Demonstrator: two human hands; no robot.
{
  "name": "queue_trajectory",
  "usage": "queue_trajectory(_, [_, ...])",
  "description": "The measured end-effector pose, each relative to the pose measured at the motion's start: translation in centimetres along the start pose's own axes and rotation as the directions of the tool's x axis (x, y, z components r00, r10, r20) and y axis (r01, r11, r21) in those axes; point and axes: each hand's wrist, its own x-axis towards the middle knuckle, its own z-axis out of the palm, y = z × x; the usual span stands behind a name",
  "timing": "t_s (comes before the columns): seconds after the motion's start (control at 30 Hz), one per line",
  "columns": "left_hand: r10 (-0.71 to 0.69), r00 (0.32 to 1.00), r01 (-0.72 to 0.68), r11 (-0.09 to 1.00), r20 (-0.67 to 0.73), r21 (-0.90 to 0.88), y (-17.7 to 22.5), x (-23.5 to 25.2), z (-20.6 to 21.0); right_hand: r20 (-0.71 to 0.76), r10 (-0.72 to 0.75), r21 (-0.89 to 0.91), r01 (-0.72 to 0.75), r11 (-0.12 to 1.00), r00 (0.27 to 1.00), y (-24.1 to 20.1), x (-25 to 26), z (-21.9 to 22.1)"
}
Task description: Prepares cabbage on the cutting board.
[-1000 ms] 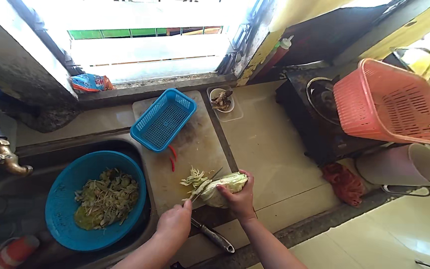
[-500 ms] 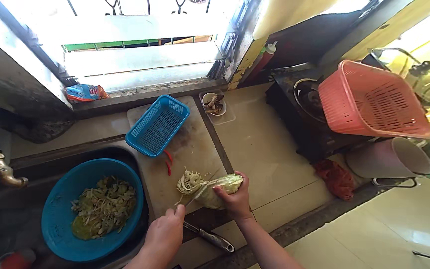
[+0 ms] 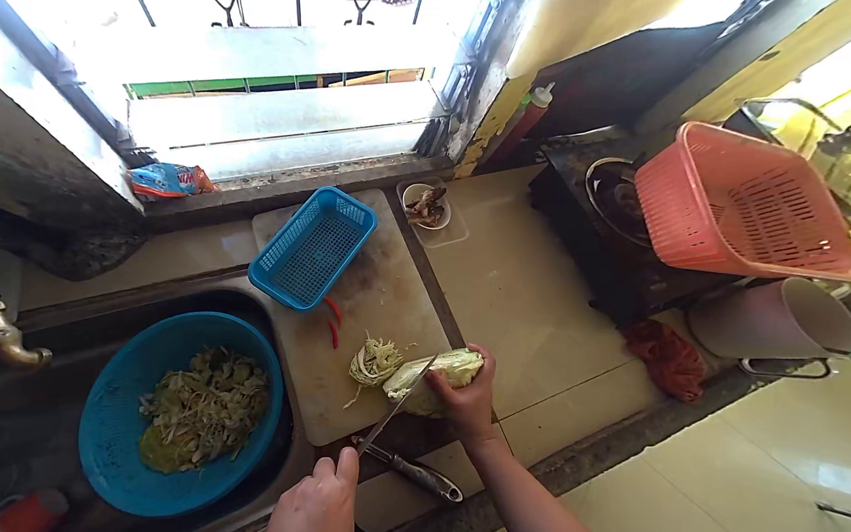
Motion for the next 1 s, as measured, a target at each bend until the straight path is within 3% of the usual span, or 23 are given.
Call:
queue_trajectory(0.17, [-0.044, 0.986, 0.046, 0.999, 0.164, -0.010, 0.1, 0.9, -0.1, 0.000, -0.009, -0.015, 0.009, 1.000, 1.000, 0.1, -0.1, 0.0])
queue_trajectory(0.3, [-0.066, 0.912, 0.093, 0.995, 0.404, -0.047, 1.2, 4.3, -1.1, -0.001, -0.010, -0.001, 0.010, 1.000, 1.000, 0.2, -0.2, 0.0])
queue_trajectory(0.37, [-0.054, 0.886, 0.100, 0.992, 0.461, -0.077, 1.8, 6.2, -1.1, 0.005, -0.009, 0.026, 0.009, 1.000, 1.000, 0.2, -0.2, 0.0])
queue_trajectory(0.6, [-0.057, 0.892, 0.120, 0.986, 0.448, -0.114, 3.3, 10.7, 1.1, 0.006, 0.020, 0.046, -0.021, 0.999, 1.000, 0.2, -0.1, 0.1])
queue_trajectory(0.77, [-0.106, 0.880, 0.157, 0.985, 0.463, -0.073, 1.8, 8.7, 2.1, -0.030, 0.048, 0.078, -0.046, 0.996, 0.998, 0.0, -0.2, 0.5])
queue_trajectory(1.0, [-0.101, 0.893, 0.145, 0.987, 0.438, -0.068, -0.7, 7.9, 2.3, -0.120, -0.043, -0.329, 0.001, 0.944, 0.992, -0.4, 0.1, -1.0])
